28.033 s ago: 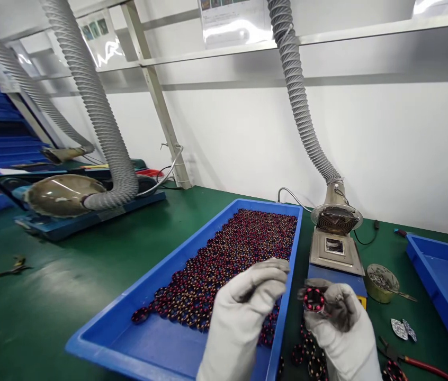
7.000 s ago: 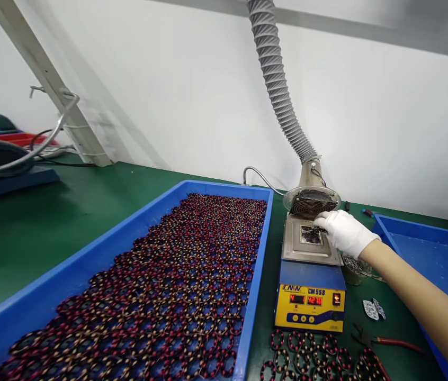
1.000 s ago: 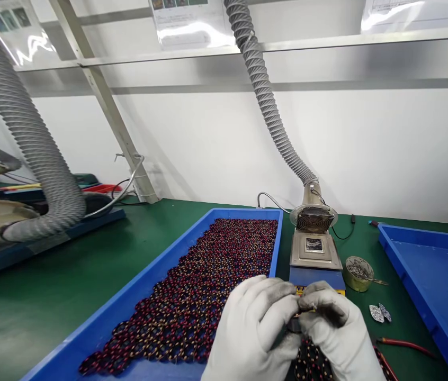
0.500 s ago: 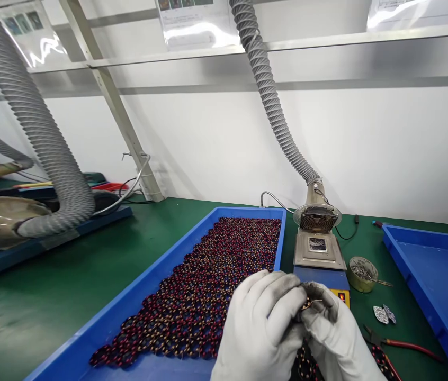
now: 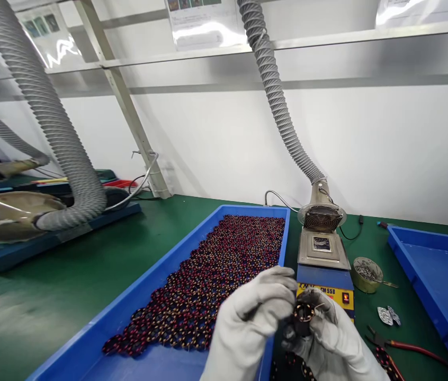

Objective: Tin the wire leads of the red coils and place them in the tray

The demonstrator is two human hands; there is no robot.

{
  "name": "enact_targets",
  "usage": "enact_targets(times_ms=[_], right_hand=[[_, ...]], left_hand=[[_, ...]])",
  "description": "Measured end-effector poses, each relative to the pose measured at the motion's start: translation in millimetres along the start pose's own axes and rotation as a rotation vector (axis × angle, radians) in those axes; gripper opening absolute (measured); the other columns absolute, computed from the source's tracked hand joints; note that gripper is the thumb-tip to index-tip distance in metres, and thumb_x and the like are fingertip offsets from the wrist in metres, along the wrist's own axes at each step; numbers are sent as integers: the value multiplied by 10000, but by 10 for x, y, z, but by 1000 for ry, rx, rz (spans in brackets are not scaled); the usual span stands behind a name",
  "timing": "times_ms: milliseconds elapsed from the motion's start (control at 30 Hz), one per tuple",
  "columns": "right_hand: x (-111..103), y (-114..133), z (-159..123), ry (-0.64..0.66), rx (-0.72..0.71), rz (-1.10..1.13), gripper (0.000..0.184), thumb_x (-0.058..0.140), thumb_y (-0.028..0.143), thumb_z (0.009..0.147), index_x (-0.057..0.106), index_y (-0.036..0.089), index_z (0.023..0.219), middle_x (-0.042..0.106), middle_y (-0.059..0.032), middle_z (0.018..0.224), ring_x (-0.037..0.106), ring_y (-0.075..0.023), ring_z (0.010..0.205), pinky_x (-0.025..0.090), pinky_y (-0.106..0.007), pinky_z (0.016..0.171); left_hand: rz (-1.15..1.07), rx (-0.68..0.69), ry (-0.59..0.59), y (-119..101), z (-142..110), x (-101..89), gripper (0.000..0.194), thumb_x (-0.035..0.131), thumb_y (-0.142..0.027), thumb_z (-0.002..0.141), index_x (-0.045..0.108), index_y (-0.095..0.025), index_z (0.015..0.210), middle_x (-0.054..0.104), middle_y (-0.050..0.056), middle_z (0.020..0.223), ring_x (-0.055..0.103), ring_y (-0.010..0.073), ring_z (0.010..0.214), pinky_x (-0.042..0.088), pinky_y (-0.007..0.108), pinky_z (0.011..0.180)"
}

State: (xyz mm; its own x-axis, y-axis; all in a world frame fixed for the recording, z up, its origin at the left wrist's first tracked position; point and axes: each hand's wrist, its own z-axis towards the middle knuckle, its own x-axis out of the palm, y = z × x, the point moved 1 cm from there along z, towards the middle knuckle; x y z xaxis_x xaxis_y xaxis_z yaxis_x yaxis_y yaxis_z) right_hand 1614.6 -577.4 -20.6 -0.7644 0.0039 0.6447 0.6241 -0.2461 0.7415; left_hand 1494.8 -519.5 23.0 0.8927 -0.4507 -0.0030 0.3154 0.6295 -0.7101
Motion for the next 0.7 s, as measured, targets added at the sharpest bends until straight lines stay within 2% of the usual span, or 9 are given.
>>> enact_targets(times_ms=[67, 167, 233, 300, 367, 433, 500, 600, 700], right_hand=[[8, 21, -16, 42, 27, 25, 290, 777, 348, 589, 634, 219, 805, 664, -34, 703, 625, -172, 578, 527, -358, 597], [12, 16, -22, 36, 28, 26, 284, 751, 351, 627, 631, 224, 850, 668, -43, 746, 636, -185, 635, 528, -359, 615], [16, -15, -15, -6, 10, 21, 308, 766, 338, 603, 635, 209, 850, 669, -56, 772, 638, -195, 676, 529, -343, 623], [17, -50, -7, -41, -2, 33, 333, 787, 331, 568, 637, 199, 835, 668, -62, 773, 637, -202, 691, 530, -339, 626], [11, -60, -5, -54, -10, 27, 328, 796, 330, 550, 640, 197, 805, 667, -58, 736, 636, -205, 672, 531, -351, 629], [4, -31, -12, -47, -15, 5, 306, 791, 344, 558, 645, 197, 784, 665, -52, 695, 636, -203, 643, 531, -362, 624], [5, 23, -28, -34, 2, 12, 291, 775, 363, 579, 652, 197, 783, 670, -56, 701, 637, -197, 618, 531, -362, 608], [30, 97, -63, -20, 45, 50, 273, 755, 372, 606, 661, 204, 799, 677, -61, 742, 639, -190, 606, 532, -349, 585], [46, 98, -84, -10, 56, 49, 252, 744, 358, 627, 662, 233, 829, 680, -44, 764, 644, -193, 639, 533, -355, 601]], left_hand=[[-54, -100, -74, 15, -5, -34, 122, 597, -350, 795, 683, -264, 782, 692, 4, 884, 628, 190, 887, 517, 260, 803], [-2, -167, 150, 10, 15, 10, 204, 676, -255, 688, 689, -260, 891, 674, 24, 985, 626, 200, 905, 516, 245, 805], [-18, -196, 216, -3, 20, 85, 193, 680, -163, 638, 708, -250, 808, 689, 17, 911, 642, 187, 834, 529, 224, 759], [-85, -166, 142, -18, 9, 147, 111, 662, -144, 657, 711, -241, 678, 697, 10, 772, 646, 178, 747, 542, 230, 707], [-137, -124, 33, -28, -15, 156, 74, 673, -190, 683, 703, -237, 636, 690, 10, 708, 642, 187, 740, 538, 265, 744], [-194, -126, -87, -31, -35, 98, 78, 651, -239, 724, 697, -255, 662, 693, -7, 743, 640, 181, 792, 525, 269, 790], [-186, -166, -125, -41, -36, 13, 102, 622, -207, 721, 695, -278, 717, 693, -28, 843, 630, 158, 860, 506, 225, 810], [-35, -270, 72, -81, -2, -34, 304, 633, -72, 562, 703, -268, 783, 678, -12, 950, 618, 164, 901, 493, 189, 793], [-59, -353, 168, -115, 27, 43, 243, 584, -39, 567, 701, -228, 665, 685, 12, 828, 626, 168, 806, 509, 209, 711]])
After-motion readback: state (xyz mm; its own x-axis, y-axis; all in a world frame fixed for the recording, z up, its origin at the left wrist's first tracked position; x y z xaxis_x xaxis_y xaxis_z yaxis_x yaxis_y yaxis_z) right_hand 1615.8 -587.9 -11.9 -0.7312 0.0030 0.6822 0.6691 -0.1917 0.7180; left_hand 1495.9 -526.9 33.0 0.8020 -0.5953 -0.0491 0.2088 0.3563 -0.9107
